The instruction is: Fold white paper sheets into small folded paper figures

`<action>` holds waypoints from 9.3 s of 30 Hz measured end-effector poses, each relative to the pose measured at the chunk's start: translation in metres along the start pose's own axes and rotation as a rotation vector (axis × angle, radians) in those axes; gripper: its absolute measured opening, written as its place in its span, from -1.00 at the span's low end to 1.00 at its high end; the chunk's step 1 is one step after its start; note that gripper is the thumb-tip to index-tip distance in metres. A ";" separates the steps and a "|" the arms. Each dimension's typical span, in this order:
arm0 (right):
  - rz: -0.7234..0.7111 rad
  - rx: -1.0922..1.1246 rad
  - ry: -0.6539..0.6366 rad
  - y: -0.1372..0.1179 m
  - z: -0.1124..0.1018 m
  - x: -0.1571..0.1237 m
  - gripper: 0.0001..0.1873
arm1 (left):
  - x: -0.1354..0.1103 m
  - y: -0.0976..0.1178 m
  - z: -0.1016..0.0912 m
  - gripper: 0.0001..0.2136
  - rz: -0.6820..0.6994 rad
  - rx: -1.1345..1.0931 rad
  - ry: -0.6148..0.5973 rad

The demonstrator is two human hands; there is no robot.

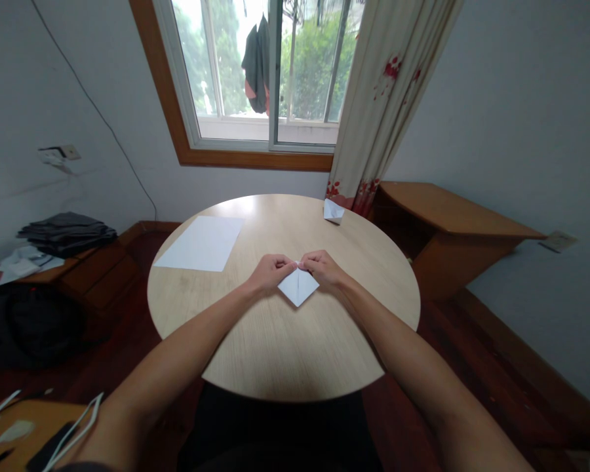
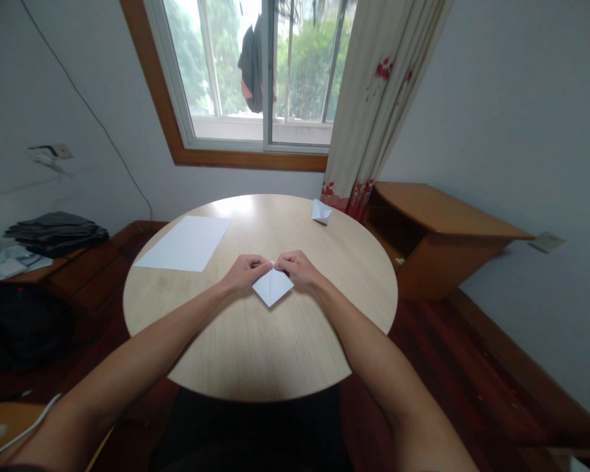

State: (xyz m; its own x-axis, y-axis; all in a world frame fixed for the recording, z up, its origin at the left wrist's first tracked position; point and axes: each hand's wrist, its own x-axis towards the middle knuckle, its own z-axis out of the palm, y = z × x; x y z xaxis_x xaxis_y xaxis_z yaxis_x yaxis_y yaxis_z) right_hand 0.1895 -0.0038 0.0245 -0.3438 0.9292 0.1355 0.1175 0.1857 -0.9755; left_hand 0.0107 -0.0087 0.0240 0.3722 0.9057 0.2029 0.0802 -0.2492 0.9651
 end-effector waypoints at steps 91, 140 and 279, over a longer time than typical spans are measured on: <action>-0.059 0.248 0.320 0.007 -0.003 0.012 -0.52 | 0.006 -0.005 -0.002 -0.43 -0.185 -0.379 -0.076; 0.012 0.370 0.222 0.013 -0.007 0.014 -0.48 | 0.010 -0.005 -0.007 -0.67 -0.171 -0.316 -0.072; 0.129 0.118 -0.047 0.012 0.003 0.007 -0.46 | 0.016 -0.010 -0.015 -0.52 -0.011 -0.161 0.427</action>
State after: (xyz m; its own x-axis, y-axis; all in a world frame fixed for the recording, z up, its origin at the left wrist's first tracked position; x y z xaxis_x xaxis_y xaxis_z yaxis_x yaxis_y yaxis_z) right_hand 0.1854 0.0036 0.0133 -0.3761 0.9266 0.0023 0.0542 0.0244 -0.9982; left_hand 0.0019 0.0137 0.0200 -0.0453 0.9767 0.2096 -0.0749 -0.2125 0.9743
